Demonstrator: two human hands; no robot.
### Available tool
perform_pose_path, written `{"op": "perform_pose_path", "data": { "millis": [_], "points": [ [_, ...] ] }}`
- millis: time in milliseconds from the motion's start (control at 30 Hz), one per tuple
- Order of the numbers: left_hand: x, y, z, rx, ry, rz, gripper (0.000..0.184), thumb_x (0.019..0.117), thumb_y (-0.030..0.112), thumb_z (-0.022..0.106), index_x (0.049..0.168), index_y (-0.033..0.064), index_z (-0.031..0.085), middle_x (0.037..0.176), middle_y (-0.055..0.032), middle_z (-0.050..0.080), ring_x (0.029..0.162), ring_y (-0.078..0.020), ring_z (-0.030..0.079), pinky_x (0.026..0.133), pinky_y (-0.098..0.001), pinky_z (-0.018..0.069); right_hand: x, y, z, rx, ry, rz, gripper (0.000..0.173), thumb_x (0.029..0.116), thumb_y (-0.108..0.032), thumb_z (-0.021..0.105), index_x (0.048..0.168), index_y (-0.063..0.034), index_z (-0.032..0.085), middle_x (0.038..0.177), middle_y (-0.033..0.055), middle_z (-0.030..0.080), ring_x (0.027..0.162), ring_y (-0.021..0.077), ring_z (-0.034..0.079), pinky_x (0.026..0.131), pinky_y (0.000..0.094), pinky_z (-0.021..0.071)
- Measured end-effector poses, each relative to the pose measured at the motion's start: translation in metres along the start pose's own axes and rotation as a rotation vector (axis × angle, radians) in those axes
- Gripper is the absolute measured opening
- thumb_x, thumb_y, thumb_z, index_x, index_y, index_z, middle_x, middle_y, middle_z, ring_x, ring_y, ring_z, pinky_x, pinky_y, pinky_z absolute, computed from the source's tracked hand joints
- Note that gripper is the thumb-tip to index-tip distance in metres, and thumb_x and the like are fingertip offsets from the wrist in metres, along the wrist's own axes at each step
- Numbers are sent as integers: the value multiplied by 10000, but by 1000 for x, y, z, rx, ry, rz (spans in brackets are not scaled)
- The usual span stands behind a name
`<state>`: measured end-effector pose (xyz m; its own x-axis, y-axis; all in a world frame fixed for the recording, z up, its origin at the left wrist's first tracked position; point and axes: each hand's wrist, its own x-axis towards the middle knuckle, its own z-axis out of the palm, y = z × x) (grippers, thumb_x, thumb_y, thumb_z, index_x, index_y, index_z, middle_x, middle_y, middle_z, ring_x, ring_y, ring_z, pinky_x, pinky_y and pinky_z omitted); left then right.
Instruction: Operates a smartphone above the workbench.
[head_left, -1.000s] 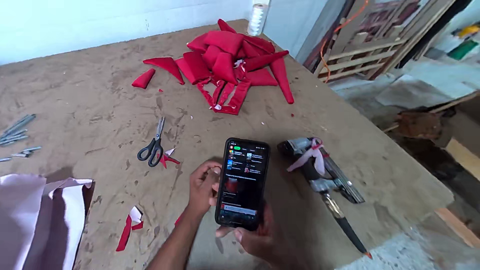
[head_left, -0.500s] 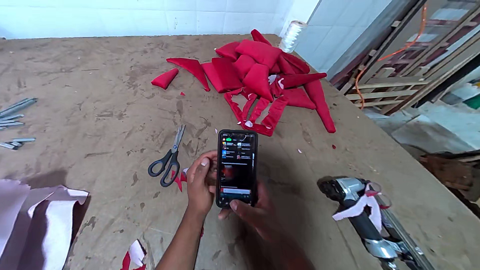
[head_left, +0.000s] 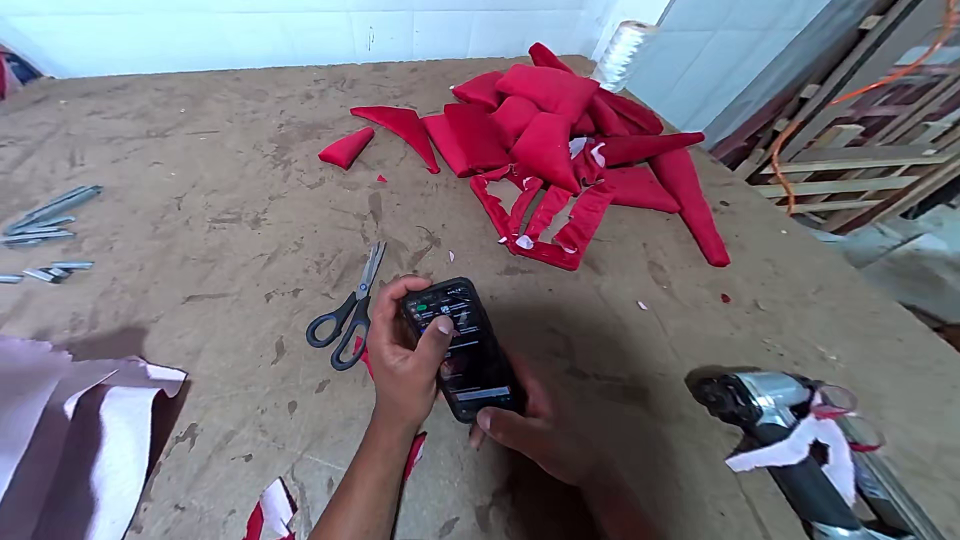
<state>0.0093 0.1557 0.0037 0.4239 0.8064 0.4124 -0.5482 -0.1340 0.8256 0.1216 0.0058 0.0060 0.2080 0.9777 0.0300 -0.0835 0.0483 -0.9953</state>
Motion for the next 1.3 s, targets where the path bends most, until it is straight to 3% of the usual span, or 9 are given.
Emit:
{"op": "perform_pose_path", "data": {
  "millis": [100, 267, 367, 500, 633, 867, 1133, 1200, 1300],
  "points": [
    [1, 0, 1, -21, 71, 26, 391, 904, 175, 747, 1256, 109, 590, 1067, -99, 639, 848, -170, 678, 713, -317, 618, 1, 0, 2, -42, 1, 24, 639, 906, -311, 743, 1419, -52, 464, 1199, 91, 689, 896, 244, 737, 693, 426, 667],
    [4, 2, 0, 40, 187, 38, 248, 953, 254, 719, 1136, 99, 654, 980, -76, 643, 764, -150, 651, 647, -290, 596, 1, 5, 4, -112, -7, -17, 611, 918, -325, 725, 1414, -73, 473, 1182, 81, 693, 879, 233, 736, 688, 418, 665],
    [5, 4, 1, 96, 209, 25, 214, 926, 166, 747, 1103, 93, 652, 935, -84, 641, 733, -163, 637, 622, -288, 583, 2, 6, 3, -156, -24, -47, 601, 918, -344, 723, 1405, -87, 482, 1187, 81, 692, 881, 232, 736, 684, 420, 666],
    [3, 6, 3, 79, 104, -18, 476, 800, 110, 844, 1223, 104, 626, 1002, -134, 690, 790, -224, 706, 661, -361, 634, 2, 5, -5, 3, -53, -66, 643, 916, -339, 744, 1442, -105, 460, 1227, 106, 678, 911, 257, 733, 687, 421, 662],
    [-1, 3, 5, 65, 3, -17, 647, 849, 276, 825, 1415, 139, 544, 1140, -128, 682, 906, -215, 713, 748, -353, 635, 0, 7, -13, 112, -59, -118, 595, 946, -302, 724, 1448, -122, 461, 1246, 107, 668, 940, 255, 732, 700, 418, 665],
    [-4, 1, -2, 0, -92, -50, 545, 958, 308, 675, 1460, 162, 524, 1140, -144, 675, 867, -198, 708, 724, -331, 623, 0, 8, -14, 229, -74, -149, 531, 975, -252, 671, 1444, -116, 461, 1254, 162, 666, 938, 301, 736, 631, 425, 656],
    [-5, 5, 5, 64, -39, -73, 554, 921, 153, 712, 1448, 148, 541, 1129, -155, 681, 867, -234, 716, 713, -355, 638, -1, 7, -12, 223, -44, -126, 543, 965, -271, 680, 1422, -82, 456, 1235, 174, 667, 925, 304, 735, 622, 421, 652],
    [-6, 4, 4, 0, -68, -87, 579, 955, 245, 689, 1494, 167, 491, 1151, -152, 675, 886, -226, 717, 725, -359, 636, -2, 7, -12, 237, -39, -125, 539, 963, -259, 676, 1424, -80, 461, 1234, 173, 669, 931, 306, 735, 629, 431, 653],
    [-6, 1, 3, -134, -177, -121, 620, 1006, 317, 523, 1587, 202, 338, 1274, -154, 635, 994, -242, 696, 787, -397, 619, -2, 5, -11, 289, -6, -150, 517, 959, -204, 643, 1430, -92, 462, 1242, 176, 670, 941, 315, 735, 651, 457, 654]
  ]
}}
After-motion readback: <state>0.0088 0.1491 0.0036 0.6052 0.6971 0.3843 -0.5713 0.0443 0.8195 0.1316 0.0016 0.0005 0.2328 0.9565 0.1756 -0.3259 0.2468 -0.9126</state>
